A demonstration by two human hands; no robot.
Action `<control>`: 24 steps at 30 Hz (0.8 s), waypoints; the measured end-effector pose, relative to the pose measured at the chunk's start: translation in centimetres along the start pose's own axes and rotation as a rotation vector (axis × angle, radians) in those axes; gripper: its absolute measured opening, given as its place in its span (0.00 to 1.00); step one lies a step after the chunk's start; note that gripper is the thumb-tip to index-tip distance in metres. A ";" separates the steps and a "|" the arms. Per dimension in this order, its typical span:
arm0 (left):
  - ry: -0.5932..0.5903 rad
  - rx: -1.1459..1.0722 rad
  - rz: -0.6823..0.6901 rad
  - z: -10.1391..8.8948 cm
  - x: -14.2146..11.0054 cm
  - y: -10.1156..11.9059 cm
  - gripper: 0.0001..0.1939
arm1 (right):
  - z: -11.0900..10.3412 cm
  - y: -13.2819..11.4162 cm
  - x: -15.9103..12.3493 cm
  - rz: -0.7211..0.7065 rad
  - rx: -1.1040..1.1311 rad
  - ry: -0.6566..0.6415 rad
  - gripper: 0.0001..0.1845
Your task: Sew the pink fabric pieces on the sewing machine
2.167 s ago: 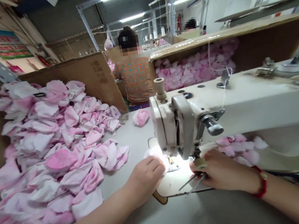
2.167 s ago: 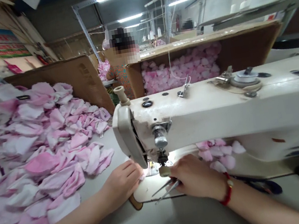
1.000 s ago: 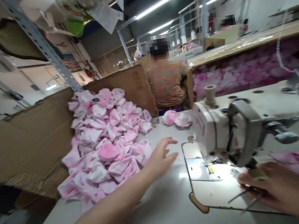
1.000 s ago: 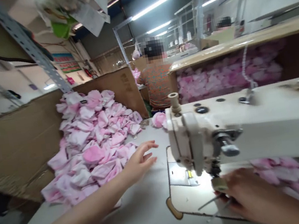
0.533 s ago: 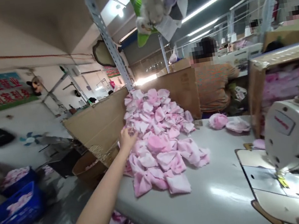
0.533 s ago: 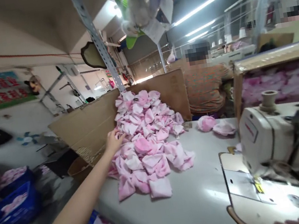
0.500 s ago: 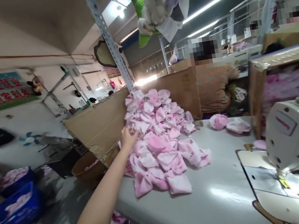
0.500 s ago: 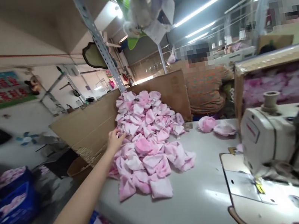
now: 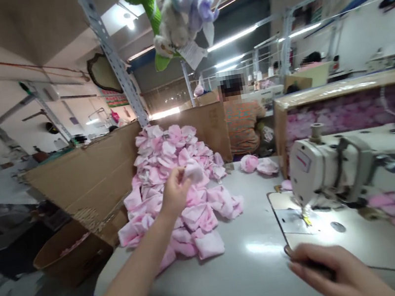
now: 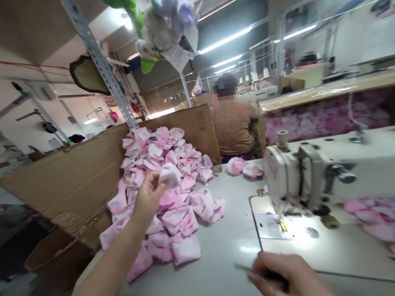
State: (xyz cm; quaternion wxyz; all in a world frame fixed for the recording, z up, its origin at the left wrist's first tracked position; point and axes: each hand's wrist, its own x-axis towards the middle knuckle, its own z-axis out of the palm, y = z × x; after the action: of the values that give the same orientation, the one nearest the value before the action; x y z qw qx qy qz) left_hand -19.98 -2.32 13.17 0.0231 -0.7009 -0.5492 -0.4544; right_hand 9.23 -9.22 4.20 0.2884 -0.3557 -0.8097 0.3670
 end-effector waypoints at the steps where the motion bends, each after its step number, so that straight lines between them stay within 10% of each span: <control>1: -0.042 -0.034 0.046 1.1 -1.5 1.9 0.07 | -0.2 -0.7 0.5 0.095 0.173 0.003 0.18; 5: -0.187 -0.044 0.393 5.4 -7.3 8.0 0.06 | -0.7 -1.8 1.3 0.289 0.755 0.021 0.24; 9: -0.227 -0.008 0.760 8.3 -11.0 10.4 0.11 | -1.1 -0.4 -0.1 0.409 0.762 0.156 0.18; 17: -0.434 -0.496 -0.089 11.3 -11.5 11.3 0.16 | -2.5 1.5 -2.6 0.341 0.531 0.307 0.09; 24: -0.495 -0.278 -0.183 13.5 -10.9 11.8 0.03 | -3.5 3.4 -1.9 0.246 0.167 0.408 0.17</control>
State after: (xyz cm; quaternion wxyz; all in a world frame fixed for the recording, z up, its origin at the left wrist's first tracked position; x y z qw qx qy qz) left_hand -2.21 -7.94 3.56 -0.2488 -0.7344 -0.5315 -0.3410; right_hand 14.09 -7.75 3.03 0.4274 -0.4932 -0.6523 0.3855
